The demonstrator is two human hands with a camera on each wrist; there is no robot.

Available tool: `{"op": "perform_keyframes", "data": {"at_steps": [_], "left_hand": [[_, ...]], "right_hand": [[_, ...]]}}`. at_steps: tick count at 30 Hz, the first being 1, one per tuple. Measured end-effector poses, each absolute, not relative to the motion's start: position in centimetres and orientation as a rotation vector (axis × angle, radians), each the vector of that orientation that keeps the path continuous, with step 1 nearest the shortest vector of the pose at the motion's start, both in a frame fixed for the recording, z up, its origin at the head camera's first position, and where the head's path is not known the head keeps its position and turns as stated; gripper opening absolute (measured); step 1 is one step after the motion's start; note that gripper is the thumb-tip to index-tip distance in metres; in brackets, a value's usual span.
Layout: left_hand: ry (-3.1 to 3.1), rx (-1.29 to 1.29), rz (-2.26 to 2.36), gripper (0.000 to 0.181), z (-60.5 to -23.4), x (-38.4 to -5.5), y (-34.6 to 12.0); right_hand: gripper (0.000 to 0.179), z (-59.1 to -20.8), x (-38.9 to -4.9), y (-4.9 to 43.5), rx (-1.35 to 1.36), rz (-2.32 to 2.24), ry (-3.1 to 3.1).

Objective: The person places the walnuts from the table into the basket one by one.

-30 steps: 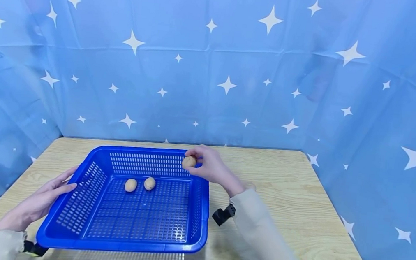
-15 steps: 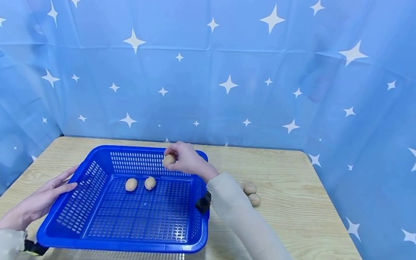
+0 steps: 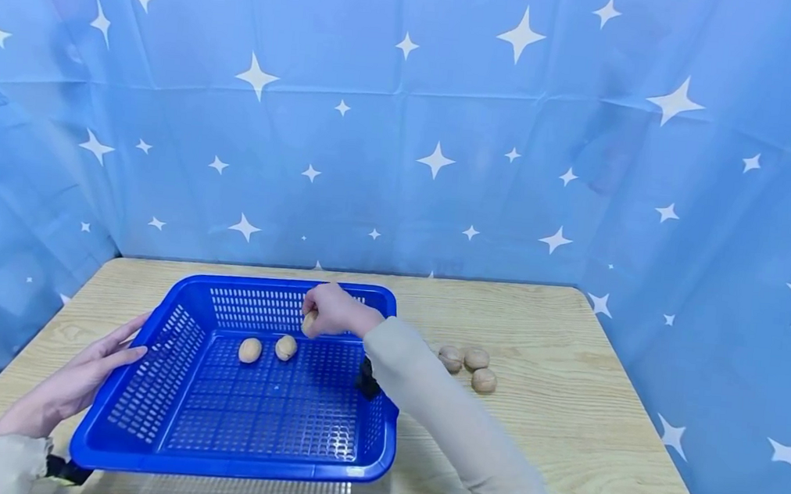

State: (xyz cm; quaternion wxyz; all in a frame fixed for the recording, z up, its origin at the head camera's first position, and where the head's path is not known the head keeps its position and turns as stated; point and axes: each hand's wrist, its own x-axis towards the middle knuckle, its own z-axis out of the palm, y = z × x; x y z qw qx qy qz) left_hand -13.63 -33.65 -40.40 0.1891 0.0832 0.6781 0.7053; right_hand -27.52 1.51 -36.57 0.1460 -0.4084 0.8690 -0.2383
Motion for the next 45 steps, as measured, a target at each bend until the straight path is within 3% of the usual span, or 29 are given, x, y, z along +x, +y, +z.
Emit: {"op": "perform_keyframes", "data": {"at_steps": [2,5,8,17,37,41,45], "left_hand": [[1.882,0.257,1.999,0.065,-40.4,-13.7,-33.7],[1.849,0.286,2.019,0.065,-40.4,-13.8,-33.7],[1.849,0.287,2.016,0.065,-40.3,-13.8,-33.7],[1.863,0.266,1.997,0.065,-40.2,-13.8,-33.6],[1.922,0.197,1.98,0.067,-40.0,-13.6,-33.5],[1.923,0.187,1.977,0.067,-40.1,-13.6,-33.5],[1.917,0.204,1.976,0.067,-40.2,-13.6,-33.6]], "right_hand": [[0.007,-36.9,-27.6,1.0,-1.147,-0.654,2.496],[0.032,-37.9,-28.0,0.5,-1.152,-0.634,2.462],[0.042,-38.4,-28.0,0.3,-1.127,-0.614,2.422],[0.048,-39.1,-27.0,-0.2,-1.043,-0.533,2.433],[0.04,-39.9,-27.0,-0.4,-0.92,-0.346,2.48],[0.03,-39.8,-26.8,-0.2,-0.899,-0.269,2.498],[0.009,-39.5,-26.7,0.0,-0.879,-0.294,2.489]]}}
